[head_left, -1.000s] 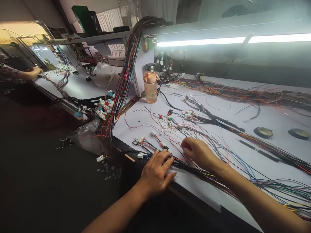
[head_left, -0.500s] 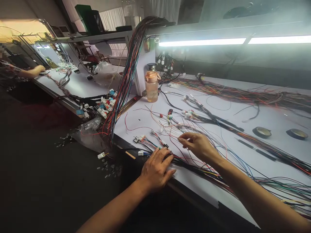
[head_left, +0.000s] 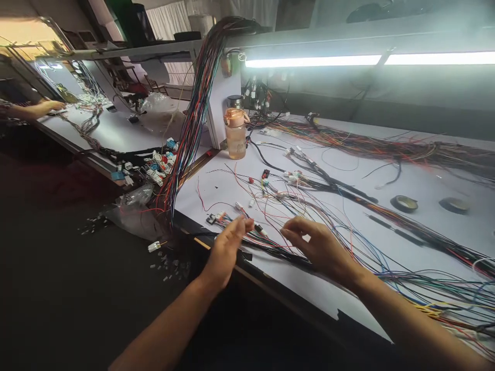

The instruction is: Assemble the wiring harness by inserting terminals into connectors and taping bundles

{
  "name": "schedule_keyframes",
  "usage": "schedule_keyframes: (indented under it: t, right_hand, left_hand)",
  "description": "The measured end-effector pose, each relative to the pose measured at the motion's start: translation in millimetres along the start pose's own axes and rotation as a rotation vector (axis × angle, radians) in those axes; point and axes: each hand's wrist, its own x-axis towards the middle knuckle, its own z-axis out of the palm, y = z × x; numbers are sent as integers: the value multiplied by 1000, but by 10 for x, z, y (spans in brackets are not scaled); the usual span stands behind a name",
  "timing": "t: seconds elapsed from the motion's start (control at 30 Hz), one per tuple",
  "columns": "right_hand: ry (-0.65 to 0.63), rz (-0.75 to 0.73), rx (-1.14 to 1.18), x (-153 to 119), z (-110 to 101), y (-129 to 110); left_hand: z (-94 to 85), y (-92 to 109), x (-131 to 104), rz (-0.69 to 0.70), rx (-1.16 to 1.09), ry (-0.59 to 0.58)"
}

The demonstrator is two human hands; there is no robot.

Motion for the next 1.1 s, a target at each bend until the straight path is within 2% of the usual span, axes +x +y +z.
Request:
schedule_keyframes:
  t: [0.07, 0.13, 0.23, 0.3, 0.4, 0.5, 0.53, 0.6, 0.73, 0.83, 0.9, 1.0, 1.1]
  right_hand:
    - [-97, -53, -5, -73, 17, -17]
    - [-201, -97, -42, -141, 17, -19]
    - [-318, -125, -112, -243, -48, -13]
    - [-394, -84, -127, -314, -138, -15]
    - [-530, 28, -113, -411, -304, -27]
    - [-640, 92, -76, -442, -414, -58]
    - [-637, 96, -53, -431, -418, -77]
    - [-546, 101, 9, -383, -356, -136]
    - [-206, 168, 238, -248, 1, -309]
    - [-82, 208, 429, -162, 281, -440]
    - [-37, 254, 564, -124, 381, -522]
    - [7, 332, 755, -99, 402, -628]
    - [3, 381, 842, -104, 365, -687]
  left_hand:
    - [-53, 143, 145, -162, -368, 113]
    - [-170, 277, 297, -231, -582, 234]
    - [-430, 428, 462, -203, -723, 426]
    - [-608, 494, 502, -172, -774, 504]
    - [-759, 551, 423, -157, -846, 493]
    - [-660, 547, 161, -163, -796, 347]
    - [-573, 527, 45, -165, -731, 301]
    - [-361, 464, -195, -185, -613, 209]
    - [-19, 306, -548, -271, -478, 52]
    - [75, 206, -654, -281, -406, -1]
    - [103, 146, -695, -292, -365, -36]
    - [143, 56, -766, -324, -318, -73]
    - [168, -29, -840, -333, -254, -119]
